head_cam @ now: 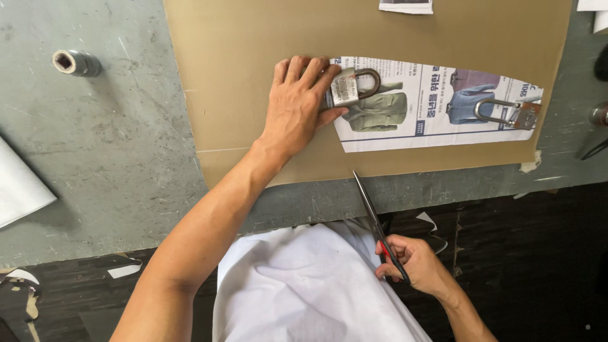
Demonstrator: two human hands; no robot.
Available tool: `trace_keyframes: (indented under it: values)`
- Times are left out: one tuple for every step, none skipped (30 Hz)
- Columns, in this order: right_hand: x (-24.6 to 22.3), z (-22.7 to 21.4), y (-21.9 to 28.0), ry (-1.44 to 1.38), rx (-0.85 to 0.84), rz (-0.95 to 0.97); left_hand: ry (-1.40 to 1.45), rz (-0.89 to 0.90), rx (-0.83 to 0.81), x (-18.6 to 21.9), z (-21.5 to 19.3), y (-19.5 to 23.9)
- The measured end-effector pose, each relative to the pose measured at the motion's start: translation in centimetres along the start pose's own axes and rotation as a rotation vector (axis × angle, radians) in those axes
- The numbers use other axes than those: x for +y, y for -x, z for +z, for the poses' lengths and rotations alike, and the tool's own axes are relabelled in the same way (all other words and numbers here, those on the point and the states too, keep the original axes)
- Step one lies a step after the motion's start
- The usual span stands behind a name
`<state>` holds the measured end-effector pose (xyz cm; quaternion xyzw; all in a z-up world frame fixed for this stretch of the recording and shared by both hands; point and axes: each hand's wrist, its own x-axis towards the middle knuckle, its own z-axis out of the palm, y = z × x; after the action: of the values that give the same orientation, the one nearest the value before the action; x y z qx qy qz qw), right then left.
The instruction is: The person places newspaper and a white paper template on a brown sheet, secures them with a padlock and tape, then uses scissors to cut the brown material along the template edges. The person removes the template and continues cutting the material.
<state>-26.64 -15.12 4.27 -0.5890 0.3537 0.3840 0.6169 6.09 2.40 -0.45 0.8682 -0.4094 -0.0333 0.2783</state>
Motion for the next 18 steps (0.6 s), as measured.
trace_keyframes:
  values:
    - [0.2, 0.2, -0.1, 0.019, 0.002, 0.013, 0.013, 0.002, 0.002, -0.1, 0.0, 0.1]
    - [0.4, 0.3, -0.3, 0.038, 0.004, 0.026, 0.025, 0.005, 0.003, -0.3, 0.0, 0.2]
    - [0.7, 0.4, -0.1, 0.057, 0.009, 0.046, 0.074, 0.003, 0.006, -0.2, 0.1, 0.5]
    - [1.1, 0.4, 0.0, 0.032, 0.000, 0.052, 0.122, 0.000, 0.009, -0.3, 0.0, 1.0]
    - [1.3, 0.4, 0.0, 0.008, -0.012, 0.054, 0.165, -0.001, 0.014, -0.6, -0.2, 1.4]
    - [1.5, 0.4, -0.1, -0.016, -0.024, 0.056, 0.155, -0.008, 0.031, -0.5, -0.2, 1.9]
    - [1.6, 0.6, -0.3, 0.006, -0.009, 0.041, 0.142, -0.014, 0.045, -0.4, -0.4, 2.6]
    - [1.7, 0.6, -0.5, 0.028, 0.006, 0.026, 0.128, -0.019, 0.060, -0.4, -0.6, 3.3]
    - [1.9, 0.8, -0.6, 0.047, 0.023, 0.017, 0.131, -0.036, 0.034, -0.4, -0.7, 4.0]
    - [2.0, 0.9, -0.8, 0.056, 0.030, 0.007, 0.134, -0.054, 0.009, -0.5, -0.9, 4.6]
    - [2.1, 1.0, -0.9, 0.066, 0.044, 0.000, 0.144, -0.069, -0.016, -0.4, -1.0, 5.1]
    - [2.1, 1.1, -1.1, 0.076, 0.057, -0.006, 0.132, -0.068, -0.038, -0.4, -1.1, 5.5]
    - [2.1, 1.2, -1.3, 0.089, 0.072, -0.004, 0.118, -0.066, -0.055, -0.4, -1.2, 5.7]
    - [2.0, 1.4, -1.5, 0.102, 0.087, -0.002, 0.104, -0.064, -0.072, -0.3, -1.3, 5.8]
    - [1.8, 1.5, -1.8, 0.118, 0.098, -0.003, 0.105, -0.065, -0.104, -0.3, -1.4, 5.8]
    - [1.6, 1.6, -1.9, 0.098, 0.102, -0.033, 0.107, -0.067, -0.135, -0.3, -1.5, 5.7]
    - [1.4, 1.8, -2.2, 0.080, 0.099, -0.063, 0.104, -0.072, -0.167, -0.3, -1.7, 5.7]
    - [1.1, 1.9, -2.4, 0.061, 0.097, -0.094, 0.098, -0.085, -0.210, -0.4, -1.9, 5.7]
